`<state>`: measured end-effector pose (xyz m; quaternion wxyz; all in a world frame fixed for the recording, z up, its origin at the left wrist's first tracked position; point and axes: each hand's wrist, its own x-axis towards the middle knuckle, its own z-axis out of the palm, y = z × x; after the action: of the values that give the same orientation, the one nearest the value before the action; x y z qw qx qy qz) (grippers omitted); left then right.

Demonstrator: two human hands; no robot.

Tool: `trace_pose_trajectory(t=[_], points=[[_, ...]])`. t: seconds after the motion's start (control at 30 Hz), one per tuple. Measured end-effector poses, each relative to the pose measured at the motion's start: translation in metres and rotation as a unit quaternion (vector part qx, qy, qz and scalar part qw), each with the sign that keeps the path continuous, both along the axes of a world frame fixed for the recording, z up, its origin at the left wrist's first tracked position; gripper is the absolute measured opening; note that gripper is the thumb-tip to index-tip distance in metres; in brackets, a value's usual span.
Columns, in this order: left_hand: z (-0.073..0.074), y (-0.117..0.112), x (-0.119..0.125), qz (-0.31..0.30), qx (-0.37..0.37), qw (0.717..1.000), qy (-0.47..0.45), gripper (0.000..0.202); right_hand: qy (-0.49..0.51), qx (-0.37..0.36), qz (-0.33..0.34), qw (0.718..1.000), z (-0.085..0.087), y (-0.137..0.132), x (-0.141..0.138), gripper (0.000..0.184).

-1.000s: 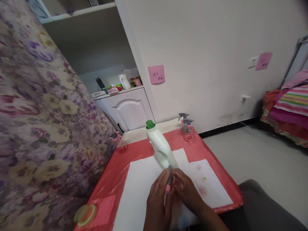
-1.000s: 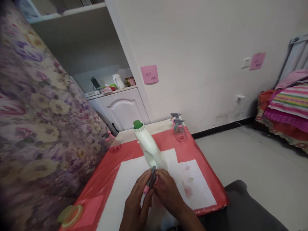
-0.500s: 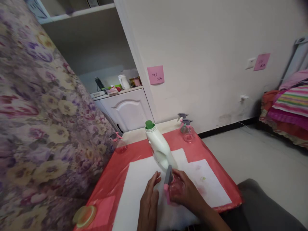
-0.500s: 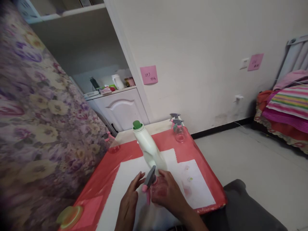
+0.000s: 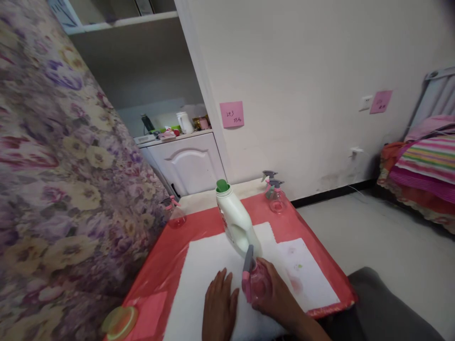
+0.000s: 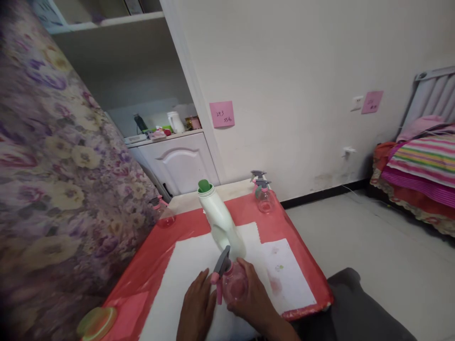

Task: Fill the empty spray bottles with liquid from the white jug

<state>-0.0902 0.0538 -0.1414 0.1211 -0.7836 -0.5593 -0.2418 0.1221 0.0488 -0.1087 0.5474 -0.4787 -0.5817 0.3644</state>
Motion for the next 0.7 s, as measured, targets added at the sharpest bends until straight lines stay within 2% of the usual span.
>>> trace_pose_trajectory(t=[0.1,0.3,0.6,0.7], points=[[0.002,0.002,-0.001,-0.003,0.012,1.000,0.010,0.040,-0.002,-0.019,-0.003,1.000,0.000,-0.002,0.000,0.086],[-0.006,0.006,-0.005,0.004,0.049,0.998,0.041,0.038,-0.020,-0.050,-0.069,0.996,-0.006,-0.004,0.001,0.097],[-0.017,0.016,-0.012,-0.019,0.123,0.991,0.050,0.037,-0.018,-0.057,-0.019,0.998,0.000,-0.004,0.009,0.094],[-0.019,0.018,-0.015,-0.022,0.128,0.990,0.056,0.035,-0.020,-0.044,-0.032,0.998,-0.001,-0.003,0.007,0.090]])
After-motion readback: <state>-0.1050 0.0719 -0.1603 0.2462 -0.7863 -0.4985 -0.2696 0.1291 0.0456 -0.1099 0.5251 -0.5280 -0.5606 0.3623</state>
